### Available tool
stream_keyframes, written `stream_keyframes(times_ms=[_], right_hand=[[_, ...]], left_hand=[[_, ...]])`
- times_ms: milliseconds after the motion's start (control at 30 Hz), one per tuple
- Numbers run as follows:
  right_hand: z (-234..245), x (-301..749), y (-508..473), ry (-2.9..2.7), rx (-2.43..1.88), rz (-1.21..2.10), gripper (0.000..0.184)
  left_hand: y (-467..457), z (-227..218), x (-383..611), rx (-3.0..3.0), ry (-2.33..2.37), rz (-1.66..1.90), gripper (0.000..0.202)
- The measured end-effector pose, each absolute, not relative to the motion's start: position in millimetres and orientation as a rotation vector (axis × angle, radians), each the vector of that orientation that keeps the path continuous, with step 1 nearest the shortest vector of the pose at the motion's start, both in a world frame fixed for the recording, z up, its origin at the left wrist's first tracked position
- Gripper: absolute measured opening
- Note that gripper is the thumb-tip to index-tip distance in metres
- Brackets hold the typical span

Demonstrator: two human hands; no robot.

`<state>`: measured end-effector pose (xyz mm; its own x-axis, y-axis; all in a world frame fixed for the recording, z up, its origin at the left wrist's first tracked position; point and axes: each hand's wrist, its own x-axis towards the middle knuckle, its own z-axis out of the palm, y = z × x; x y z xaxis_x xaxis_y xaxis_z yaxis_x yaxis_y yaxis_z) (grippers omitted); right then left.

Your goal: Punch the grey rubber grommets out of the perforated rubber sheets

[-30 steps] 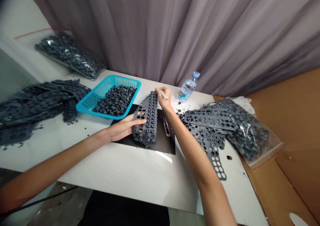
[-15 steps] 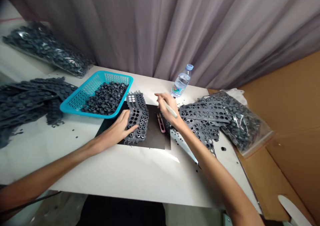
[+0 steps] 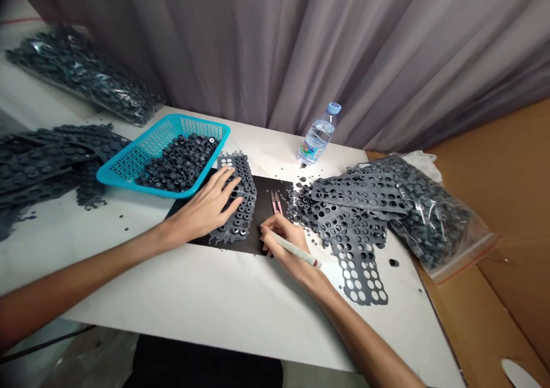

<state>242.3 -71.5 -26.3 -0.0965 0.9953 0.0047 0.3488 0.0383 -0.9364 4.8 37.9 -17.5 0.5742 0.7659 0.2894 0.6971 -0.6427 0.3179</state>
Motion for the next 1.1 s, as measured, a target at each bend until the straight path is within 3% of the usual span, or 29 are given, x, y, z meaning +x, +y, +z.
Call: stream_keyframes(times_ms=[100, 267, 533, 633, 733, 867, 967, 1100], right_hand=[[-27.9, 241.5, -71.9, -1.56, -1.407, 1.054, 0.02], [-28.6, 241.0, -76.1, -1.542, -1.427, 1.033, 0.02], [-27.5, 234.6, -73.9, -1.485, -1.52, 0.971, 0.019], [-25.4, 233.6, -73.1, -1.448, -1.513, 0.98, 0.02], [-24.8, 234.2, -72.3, -1.425, -1.484, 1.028, 0.023], [-25.3, 234.1, -71.2, -1.353, -1.417, 1.147, 0.023], [-24.0, 231.0, -72.2, -1.355, -1.386, 1.191, 0.021], [-22.8, 226.2, -73.7, -1.379, -1.374, 1.156, 0.022]], left_hand=[[62.2, -10.4, 27.0, 2.533, 1.449, 0.289, 0.073], [99.3, -8.5, 52.9, 2.463, 1.51, 0.129, 0.095], [120.0, -4.2, 55.3, 2.471, 1.464, 0.092, 0.098], [106.0, 2.2, 58.9, 2.523, 1.476, 0.258, 0.087], [73.6, 10.7, 49.5, 2.6, 1.23, 0.59, 0.057], [28.9, 14.1, 17.0, 2.458, 0.76, 0.512, 0.025], [13.2, 5.7, -3.9, 2.401, 0.625, 0.402, 0.021], [11.0, -6.4, -11.9, 2.367, 0.65, 0.391, 0.03]])
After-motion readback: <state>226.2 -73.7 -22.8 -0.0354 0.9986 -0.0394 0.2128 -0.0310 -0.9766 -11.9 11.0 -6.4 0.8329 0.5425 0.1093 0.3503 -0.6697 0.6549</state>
